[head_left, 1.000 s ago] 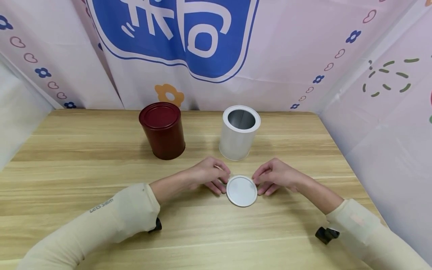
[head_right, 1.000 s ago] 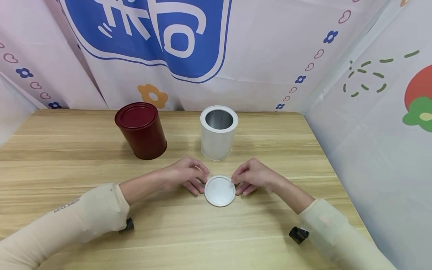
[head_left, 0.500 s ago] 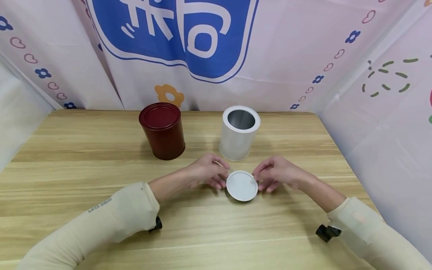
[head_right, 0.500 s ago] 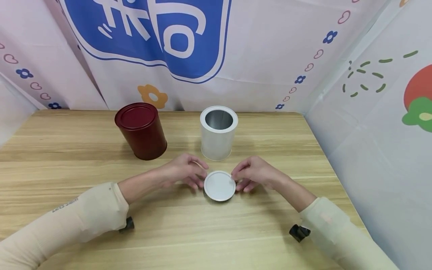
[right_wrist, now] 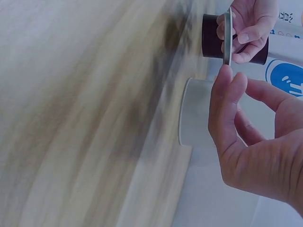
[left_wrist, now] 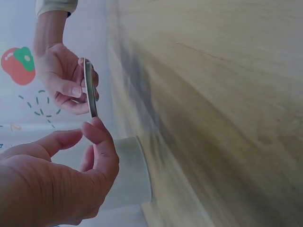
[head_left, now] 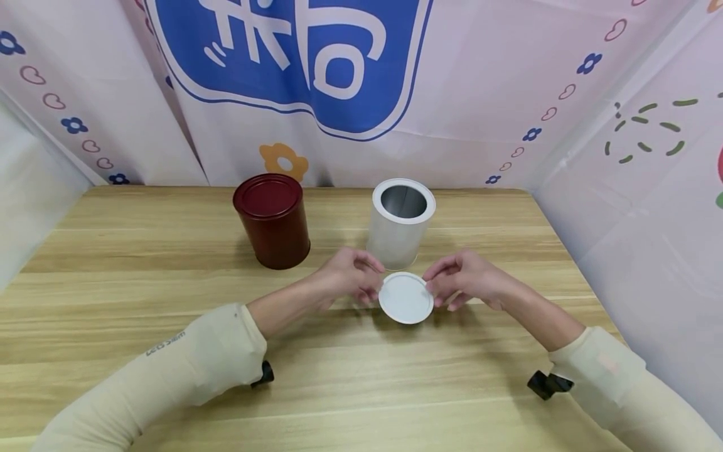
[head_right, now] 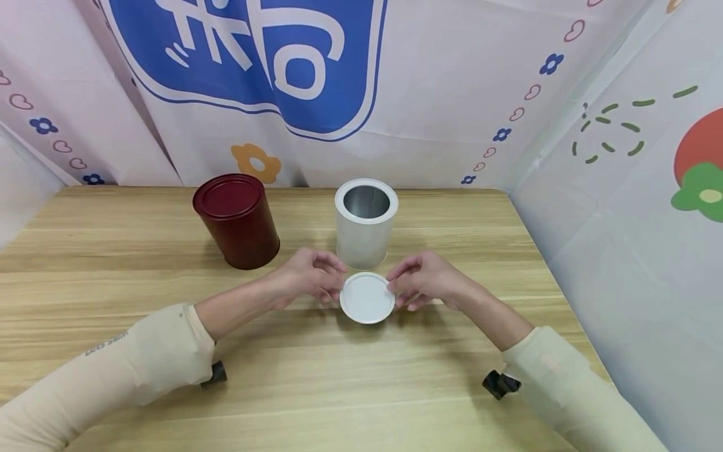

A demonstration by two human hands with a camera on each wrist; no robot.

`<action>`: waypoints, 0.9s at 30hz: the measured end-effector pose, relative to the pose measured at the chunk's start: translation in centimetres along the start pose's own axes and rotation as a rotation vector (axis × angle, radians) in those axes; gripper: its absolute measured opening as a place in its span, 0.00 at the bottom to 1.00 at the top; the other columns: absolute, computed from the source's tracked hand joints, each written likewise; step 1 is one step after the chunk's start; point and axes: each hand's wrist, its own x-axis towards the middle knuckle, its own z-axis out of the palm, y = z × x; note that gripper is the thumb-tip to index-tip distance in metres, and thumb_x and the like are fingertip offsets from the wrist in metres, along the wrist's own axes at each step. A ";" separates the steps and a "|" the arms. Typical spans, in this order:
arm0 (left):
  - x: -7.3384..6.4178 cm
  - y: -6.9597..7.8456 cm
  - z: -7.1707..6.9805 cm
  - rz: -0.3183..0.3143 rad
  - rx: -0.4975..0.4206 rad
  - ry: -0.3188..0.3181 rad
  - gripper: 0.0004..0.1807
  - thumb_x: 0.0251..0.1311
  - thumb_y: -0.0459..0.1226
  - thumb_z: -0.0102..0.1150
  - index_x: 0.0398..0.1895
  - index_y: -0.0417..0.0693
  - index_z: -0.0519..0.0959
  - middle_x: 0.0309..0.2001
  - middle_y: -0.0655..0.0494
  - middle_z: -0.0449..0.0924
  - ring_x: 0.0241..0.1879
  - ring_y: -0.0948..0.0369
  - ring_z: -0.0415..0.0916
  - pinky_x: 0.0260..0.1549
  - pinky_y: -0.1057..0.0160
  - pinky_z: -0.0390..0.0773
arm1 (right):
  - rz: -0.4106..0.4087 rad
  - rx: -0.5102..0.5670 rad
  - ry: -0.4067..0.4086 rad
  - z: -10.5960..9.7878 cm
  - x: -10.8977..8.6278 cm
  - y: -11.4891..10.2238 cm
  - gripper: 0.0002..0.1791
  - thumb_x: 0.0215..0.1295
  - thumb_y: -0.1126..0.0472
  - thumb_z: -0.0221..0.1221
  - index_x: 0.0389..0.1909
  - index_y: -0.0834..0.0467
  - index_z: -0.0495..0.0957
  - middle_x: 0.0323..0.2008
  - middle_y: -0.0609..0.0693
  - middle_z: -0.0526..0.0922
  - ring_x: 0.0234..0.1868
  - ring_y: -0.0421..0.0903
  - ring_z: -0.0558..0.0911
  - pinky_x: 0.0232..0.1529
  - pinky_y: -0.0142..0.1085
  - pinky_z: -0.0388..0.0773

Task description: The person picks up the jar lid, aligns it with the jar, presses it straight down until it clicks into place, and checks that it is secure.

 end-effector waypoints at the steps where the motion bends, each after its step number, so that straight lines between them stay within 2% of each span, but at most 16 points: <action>1: 0.0 0.1 0.0 0.006 0.002 0.003 0.16 0.62 0.21 0.61 0.53 0.27 0.76 0.34 0.44 0.80 0.23 0.59 0.78 0.23 0.69 0.80 | -0.001 0.002 0.003 0.0 0.0 -0.1 0.19 0.65 0.68 0.66 0.53 0.74 0.77 0.33 0.54 0.86 0.31 0.47 0.87 0.27 0.33 0.84; 6: -0.2 1.1 0.2 0.029 0.006 0.028 0.18 0.59 0.21 0.65 0.53 0.27 0.76 0.34 0.47 0.79 0.25 0.59 0.78 0.24 0.69 0.79 | -0.013 0.012 0.031 0.0 -0.4 -1.0 0.20 0.63 0.69 0.67 0.53 0.74 0.76 0.34 0.53 0.84 0.31 0.48 0.86 0.26 0.33 0.83; 14: -0.3 2.9 0.3 0.052 0.030 0.075 0.16 0.55 0.20 0.70 0.47 0.33 0.80 0.35 0.48 0.78 0.25 0.59 0.77 0.23 0.70 0.77 | -0.076 0.011 0.082 -0.2 -1.0 -2.5 0.20 0.61 0.70 0.68 0.51 0.73 0.76 0.33 0.52 0.81 0.28 0.46 0.84 0.23 0.32 0.80; 27: -0.9 5.7 0.1 0.108 0.078 0.089 0.15 0.57 0.21 0.69 0.48 0.34 0.83 0.35 0.50 0.77 0.27 0.59 0.77 0.25 0.69 0.76 | -0.146 -0.036 0.154 -1.0 -2.0 -5.0 0.16 0.63 0.70 0.67 0.50 0.72 0.77 0.33 0.52 0.80 0.28 0.45 0.83 0.22 0.32 0.78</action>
